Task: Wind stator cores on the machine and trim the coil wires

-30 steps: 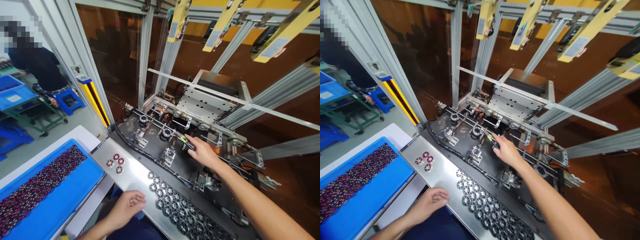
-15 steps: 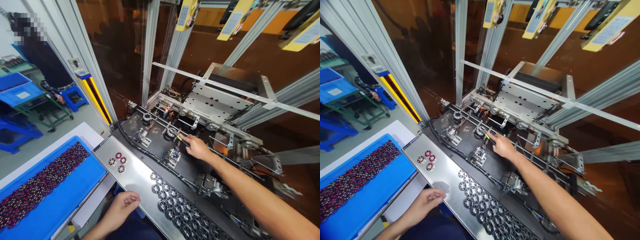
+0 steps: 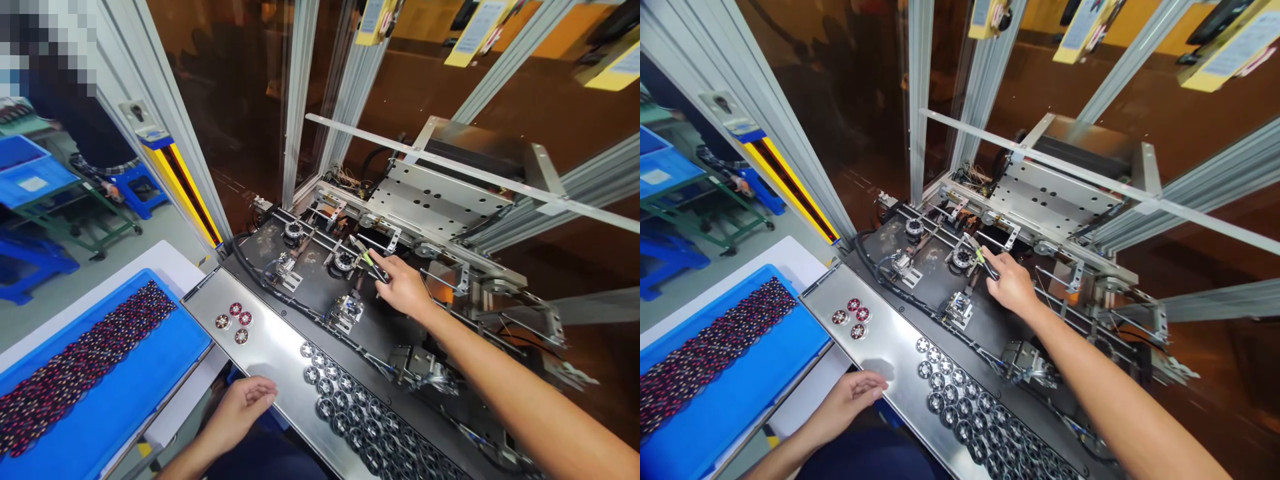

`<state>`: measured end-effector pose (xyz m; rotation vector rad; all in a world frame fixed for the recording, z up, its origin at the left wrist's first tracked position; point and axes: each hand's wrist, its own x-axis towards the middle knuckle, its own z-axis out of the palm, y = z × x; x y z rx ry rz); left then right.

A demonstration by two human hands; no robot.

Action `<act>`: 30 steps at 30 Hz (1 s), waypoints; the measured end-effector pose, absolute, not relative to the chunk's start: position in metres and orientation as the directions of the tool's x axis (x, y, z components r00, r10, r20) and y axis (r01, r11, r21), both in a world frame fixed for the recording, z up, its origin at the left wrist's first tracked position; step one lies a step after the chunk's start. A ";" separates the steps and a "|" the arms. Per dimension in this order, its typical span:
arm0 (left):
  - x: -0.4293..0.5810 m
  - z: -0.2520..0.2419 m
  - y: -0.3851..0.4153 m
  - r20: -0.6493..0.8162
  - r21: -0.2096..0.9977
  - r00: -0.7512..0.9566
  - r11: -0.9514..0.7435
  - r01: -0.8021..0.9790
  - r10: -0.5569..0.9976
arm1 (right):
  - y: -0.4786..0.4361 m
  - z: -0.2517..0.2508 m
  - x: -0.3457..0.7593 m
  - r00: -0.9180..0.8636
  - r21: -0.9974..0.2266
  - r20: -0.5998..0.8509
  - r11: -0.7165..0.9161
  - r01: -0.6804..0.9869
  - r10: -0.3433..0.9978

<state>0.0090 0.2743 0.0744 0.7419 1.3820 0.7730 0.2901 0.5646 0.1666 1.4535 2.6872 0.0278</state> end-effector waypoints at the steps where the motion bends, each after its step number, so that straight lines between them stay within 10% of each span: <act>1: 0.009 0.074 0.275 -0.556 0.829 0.033 0.557 -0.041 0.830 | 0.565 0.166 0.289 -0.544 0.060 -0.076 0.548 0.834 0.836; 17: 0.007 0.071 0.275 -0.559 0.829 0.065 0.559 0.015 0.827 | 0.546 0.218 0.278 -0.420 -0.046 0.160 0.432 0.901 0.893; 21: -0.005 0.078 0.275 -0.543 0.839 0.056 0.539 0.067 0.838 | 0.448 0.231 0.254 -0.258 -0.447 0.430 0.452 0.772 0.865; 25: -0.019 0.083 0.278 -0.497 0.853 0.013 0.486 0.192 0.868 | 0.340 0.165 0.197 -0.402 -0.749 -0.217 0.113 0.653 0.889; 30: -0.020 0.085 0.294 -0.418 0.861 0.099 0.359 0.360 0.903 | 0.305 0.091 0.137 -0.276 -0.647 -0.363 -0.028 0.762 0.890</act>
